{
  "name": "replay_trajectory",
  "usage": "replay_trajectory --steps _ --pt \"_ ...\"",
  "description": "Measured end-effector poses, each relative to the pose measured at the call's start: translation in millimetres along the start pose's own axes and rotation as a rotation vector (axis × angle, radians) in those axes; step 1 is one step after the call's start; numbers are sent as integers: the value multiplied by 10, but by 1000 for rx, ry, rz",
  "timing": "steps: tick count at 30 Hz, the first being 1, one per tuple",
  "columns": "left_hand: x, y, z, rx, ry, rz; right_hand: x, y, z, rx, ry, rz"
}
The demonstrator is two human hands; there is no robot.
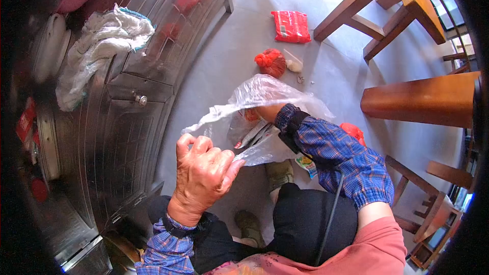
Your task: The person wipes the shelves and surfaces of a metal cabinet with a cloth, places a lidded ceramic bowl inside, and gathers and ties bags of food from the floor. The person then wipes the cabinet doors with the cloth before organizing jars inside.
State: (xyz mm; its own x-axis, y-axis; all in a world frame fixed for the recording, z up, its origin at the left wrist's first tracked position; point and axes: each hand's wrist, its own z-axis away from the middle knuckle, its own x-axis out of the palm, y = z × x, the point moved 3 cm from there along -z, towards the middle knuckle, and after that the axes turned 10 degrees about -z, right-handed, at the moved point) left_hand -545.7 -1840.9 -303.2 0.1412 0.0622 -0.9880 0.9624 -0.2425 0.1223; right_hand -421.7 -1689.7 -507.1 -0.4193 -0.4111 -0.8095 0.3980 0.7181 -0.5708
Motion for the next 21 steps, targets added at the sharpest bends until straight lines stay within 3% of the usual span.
replay_trajectory --steps 3,4,8,13,14,18,21 --pt "21 -24 12 -12 1 -2 -81 -73 79 -3 -60 -18" --pt "26 -31 18 -19 7 -6 -214 -164 124 -132 164 -66" --pt "20 -46 21 -27 -1 13 -138 24 320 -123 116 -116" --pt "10 -55 -39 -17 49 -2 -349 -33 391 -122 26 -98" --pt "-3 -51 -56 -15 48 -3 -335 -4 386 71 -144 -183" --pt "-57 8 -114 -13 51 8 -309 -68 236 -4 -143 -111" --pt "-19 7 -123 -3 46 20 -92 -13 53 68 -282 -173"
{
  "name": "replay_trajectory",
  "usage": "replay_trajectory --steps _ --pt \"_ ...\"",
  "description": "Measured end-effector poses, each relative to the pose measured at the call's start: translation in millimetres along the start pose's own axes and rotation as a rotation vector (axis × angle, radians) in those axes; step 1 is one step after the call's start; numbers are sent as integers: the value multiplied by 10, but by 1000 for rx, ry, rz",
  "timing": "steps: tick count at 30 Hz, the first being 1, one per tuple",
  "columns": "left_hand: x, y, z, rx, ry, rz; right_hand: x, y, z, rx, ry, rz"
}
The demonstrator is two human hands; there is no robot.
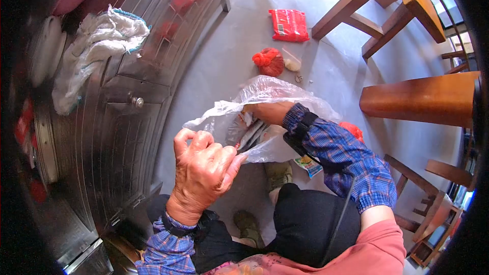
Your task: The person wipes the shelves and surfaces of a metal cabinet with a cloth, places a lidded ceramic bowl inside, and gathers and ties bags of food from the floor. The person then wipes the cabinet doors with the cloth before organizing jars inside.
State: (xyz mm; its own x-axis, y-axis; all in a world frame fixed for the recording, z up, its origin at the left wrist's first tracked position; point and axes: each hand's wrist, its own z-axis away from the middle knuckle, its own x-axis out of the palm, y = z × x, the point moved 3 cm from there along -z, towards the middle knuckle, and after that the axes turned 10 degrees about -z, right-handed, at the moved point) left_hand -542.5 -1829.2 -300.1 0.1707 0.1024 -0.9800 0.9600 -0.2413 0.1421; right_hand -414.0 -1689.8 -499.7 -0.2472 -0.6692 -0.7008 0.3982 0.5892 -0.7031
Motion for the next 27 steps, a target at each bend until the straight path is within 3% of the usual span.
replay_trajectory --steps 4,8,10,12,14,15,18,20,22,24,26,27 --pt "-12 -8 12 19 8 4 -39 94 -183 -21 141 213" --pt "-23 -30 26 22 32 -5 -158 -62 -145 13 107 320" --pt "-40 -35 34 18 20 2 -117 -77 -49 -81 161 155" --pt "-52 -27 43 25 11 5 -117 -118 77 -35 129 82" --pt "-56 -16 48 31 3 7 -205 -259 196 144 -212 -163" --pt "-54 -16 52 31 -6 11 -233 -312 220 113 -232 -120" --pt "-53 -14 77 34 12 36 -79 -184 324 176 -86 -220" --pt "-54 3 82 39 37 50 -20 -101 280 142 -116 -179" --pt "-88 -1 92 -43 200 27 -248 -336 316 91 -129 -255" --pt "-38 -46 132 -32 219 6 -566 -522 403 48 -76 -313" --pt "-11 -103 142 -283 299 164 -899 -683 553 -47 17 -430" --pt "12 -124 124 -300 317 195 -1019 -721 646 -43 12 -427"
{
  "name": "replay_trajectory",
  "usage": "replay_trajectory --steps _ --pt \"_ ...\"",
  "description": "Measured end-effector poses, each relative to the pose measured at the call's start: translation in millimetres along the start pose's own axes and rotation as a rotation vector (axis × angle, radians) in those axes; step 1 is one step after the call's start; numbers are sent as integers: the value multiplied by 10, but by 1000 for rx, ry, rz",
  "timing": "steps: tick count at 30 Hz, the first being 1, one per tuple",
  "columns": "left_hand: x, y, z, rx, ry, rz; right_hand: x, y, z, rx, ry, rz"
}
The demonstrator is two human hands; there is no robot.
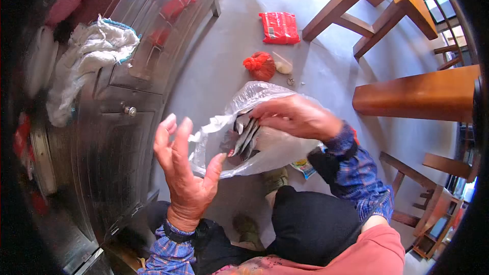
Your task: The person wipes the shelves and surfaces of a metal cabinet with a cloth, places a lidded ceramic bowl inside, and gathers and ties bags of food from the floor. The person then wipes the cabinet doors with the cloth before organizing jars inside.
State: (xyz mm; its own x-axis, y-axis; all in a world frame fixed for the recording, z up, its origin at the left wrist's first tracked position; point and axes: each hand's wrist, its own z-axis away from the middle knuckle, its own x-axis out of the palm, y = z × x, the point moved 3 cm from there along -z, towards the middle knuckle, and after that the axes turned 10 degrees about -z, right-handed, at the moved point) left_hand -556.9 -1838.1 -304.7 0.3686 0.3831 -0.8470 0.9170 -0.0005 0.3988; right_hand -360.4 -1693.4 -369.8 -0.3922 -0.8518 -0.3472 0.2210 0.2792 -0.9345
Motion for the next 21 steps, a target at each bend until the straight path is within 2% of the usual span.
replay_trajectory --steps 1,3,4,6,7,8,11,13,14,15,16,17,19,21 --pt "21 -5 17 -3 1 5 -110 -70 107 3 60 -41" --pt "116 -81 72 -257 -155 137 -251 -128 265 8 118 -79" --pt "175 -100 107 -331 -239 212 -328 -112 335 97 247 19" --pt "333 -188 216 -346 -325 297 -442 -168 430 202 431 233" --pt "395 -204 245 -358 -410 377 -454 -141 468 204 434 233" --pt "399 -169 267 -337 -393 365 -471 -122 513 140 475 505" --pt "374 -130 190 -214 -416 281 -456 11 655 125 495 770" --pt "303 -136 116 -206 -396 222 -443 240 759 798 222 573" --pt "274 -189 95 -199 -377 252 -446 280 775 797 225 573" --pt "252 -205 67 -190 -358 283 -462 282 767 647 367 435" --pt "205 -182 44 -326 -355 397 -487 249 769 494 505 297" --pt "143 -144 5 -316 -357 401 -475 227 762 498 514 299" --pt "-14 -142 -75 -463 -264 445 -408 -78 540 169 675 -346" --pt "-163 -99 -127 -418 -308 429 -257 -378 334 10 519 -467"
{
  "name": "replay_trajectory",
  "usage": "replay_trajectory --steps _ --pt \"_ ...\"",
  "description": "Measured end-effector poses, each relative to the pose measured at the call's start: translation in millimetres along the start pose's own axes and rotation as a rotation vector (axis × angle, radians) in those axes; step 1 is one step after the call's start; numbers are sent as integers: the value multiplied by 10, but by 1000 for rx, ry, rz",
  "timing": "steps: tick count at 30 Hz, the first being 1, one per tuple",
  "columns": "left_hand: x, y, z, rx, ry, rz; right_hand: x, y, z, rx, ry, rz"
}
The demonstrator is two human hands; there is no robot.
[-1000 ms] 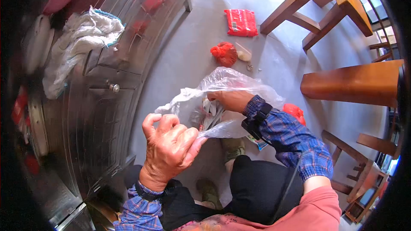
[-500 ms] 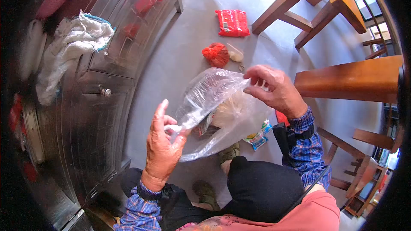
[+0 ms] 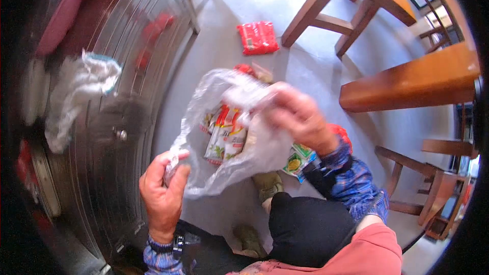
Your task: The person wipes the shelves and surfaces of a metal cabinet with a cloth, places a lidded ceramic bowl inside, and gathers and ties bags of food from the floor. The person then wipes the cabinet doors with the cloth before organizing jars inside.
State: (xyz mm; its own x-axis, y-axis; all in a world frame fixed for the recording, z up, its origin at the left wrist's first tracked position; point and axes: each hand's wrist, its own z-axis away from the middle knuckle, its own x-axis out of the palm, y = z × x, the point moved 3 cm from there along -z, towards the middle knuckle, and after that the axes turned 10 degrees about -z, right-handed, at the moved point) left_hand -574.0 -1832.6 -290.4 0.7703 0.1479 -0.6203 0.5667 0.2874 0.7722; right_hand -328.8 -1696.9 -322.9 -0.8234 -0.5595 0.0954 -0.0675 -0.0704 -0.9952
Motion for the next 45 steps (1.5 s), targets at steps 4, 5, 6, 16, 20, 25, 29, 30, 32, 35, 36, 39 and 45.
replay_trajectory --steps 4,5,6,16,20,25,29,30,32,35,36,39,45 --pt "176 144 11 169 -192 165 535 -154 -157 -357 -292 75" --pt "263 137 10 195 -211 102 610 -226 -185 -376 -358 52" --pt "339 97 -13 216 -227 39 674 -275 -206 -393 -428 27" --pt "280 432 -256 252 38 129 -176 255 -307 -227 -343 304" --pt "313 549 -315 597 -80 -221 177 938 -290 -398 -443 555" --pt "553 555 -252 497 -255 80 655 1423 -169 86 -678 -329" --pt "312 -137 -201 47 -279 506 467 1379 -92 215 -405 -257" --pt "258 -361 -183 -8 -263 668 450 1305 -99 215 -408 -260" --pt "186 -615 -119 -89 -242 742 362 1183 -132 419 -224 -358" --pt "414 -737 88 144 -193 35 361 1169 -152 223 -235 -125" --pt "571 -745 127 304 -184 -208 393 1181 -176 147 -264 -40" --pt "1131 -976 139 526 -417 -759 632 1174 -248 -144 -558 -60" --pt "1211 -1286 36 474 -184 -816 811 713 -362 -155 -539 262"
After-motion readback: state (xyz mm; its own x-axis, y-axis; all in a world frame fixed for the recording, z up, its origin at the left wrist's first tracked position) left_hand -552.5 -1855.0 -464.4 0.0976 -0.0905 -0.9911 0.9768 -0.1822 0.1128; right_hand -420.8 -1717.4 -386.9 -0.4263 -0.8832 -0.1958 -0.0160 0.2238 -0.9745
